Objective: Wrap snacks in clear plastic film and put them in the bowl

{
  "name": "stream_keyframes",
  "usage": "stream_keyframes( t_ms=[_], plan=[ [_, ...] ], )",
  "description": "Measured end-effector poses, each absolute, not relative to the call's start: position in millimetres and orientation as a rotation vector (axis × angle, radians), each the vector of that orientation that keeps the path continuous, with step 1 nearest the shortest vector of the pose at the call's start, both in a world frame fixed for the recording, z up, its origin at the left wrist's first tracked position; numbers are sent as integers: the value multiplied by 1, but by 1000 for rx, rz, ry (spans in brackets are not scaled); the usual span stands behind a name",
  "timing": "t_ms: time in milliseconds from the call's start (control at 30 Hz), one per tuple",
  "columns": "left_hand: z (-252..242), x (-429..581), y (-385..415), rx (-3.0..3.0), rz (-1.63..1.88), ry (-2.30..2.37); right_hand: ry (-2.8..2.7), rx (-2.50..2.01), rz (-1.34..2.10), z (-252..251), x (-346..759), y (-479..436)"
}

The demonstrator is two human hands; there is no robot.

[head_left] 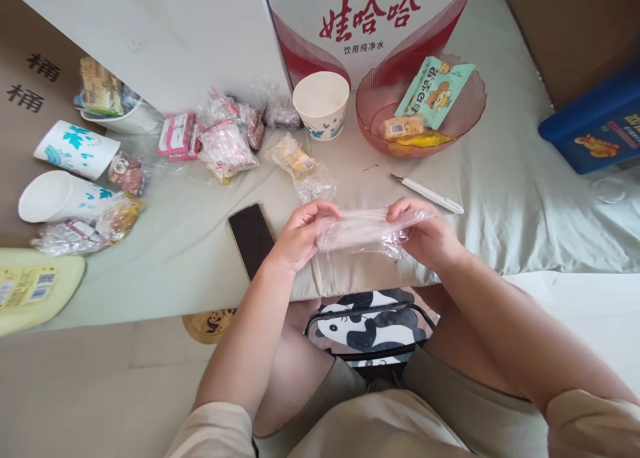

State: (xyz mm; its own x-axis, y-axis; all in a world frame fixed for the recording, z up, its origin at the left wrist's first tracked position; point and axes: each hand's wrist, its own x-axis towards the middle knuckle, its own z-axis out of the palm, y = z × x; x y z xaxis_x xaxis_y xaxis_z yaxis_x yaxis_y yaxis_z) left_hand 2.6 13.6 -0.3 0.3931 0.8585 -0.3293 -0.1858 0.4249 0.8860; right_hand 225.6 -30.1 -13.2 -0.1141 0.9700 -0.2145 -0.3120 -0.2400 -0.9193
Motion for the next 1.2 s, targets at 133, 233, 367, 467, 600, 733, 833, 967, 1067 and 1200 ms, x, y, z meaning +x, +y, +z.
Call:
stream_keyframes(
  t_ms=[133, 233, 367, 467, 600, 733, 833, 967, 1067, 1200],
  plan=[
    [-2, 0, 17, 878, 803, 942, -964, -1092, 1573, -11, 228, -30],
    [-6, -3, 17, 990, 760, 967, -1111, -1234, 1515, -15, 227, -30],
    [-9, -1, 11, 1193, 687, 1010, -1046, -1321, 1443, -21, 224, -29],
    [-9, 1, 9, 1239, 751, 1014, -899, -1350, 1446, -24, 223, -27],
    [-13, 0, 12, 1272, 834, 1076, -787, -1321, 1390, -29, 226, -23],
    [-16, -3, 15, 1284, 890, 1179, -734, -1276, 1101, -31, 232, -20],
    [-16, -2, 14, 1309, 888, 1167, -847, -1357, 849, -30, 233, -24],
    [-19, 7, 8, 1333, 823, 1043, -1139, -1407, 859, -23, 223, -35],
    [-22, 13, 3, 1385, 760, 972, -1332, -1320, 1074, -18, 214, -43],
    [-21, 18, -3, 1514, 653, 937, -1420, -1255, 1278, -19, 210, -46]
  ],
)
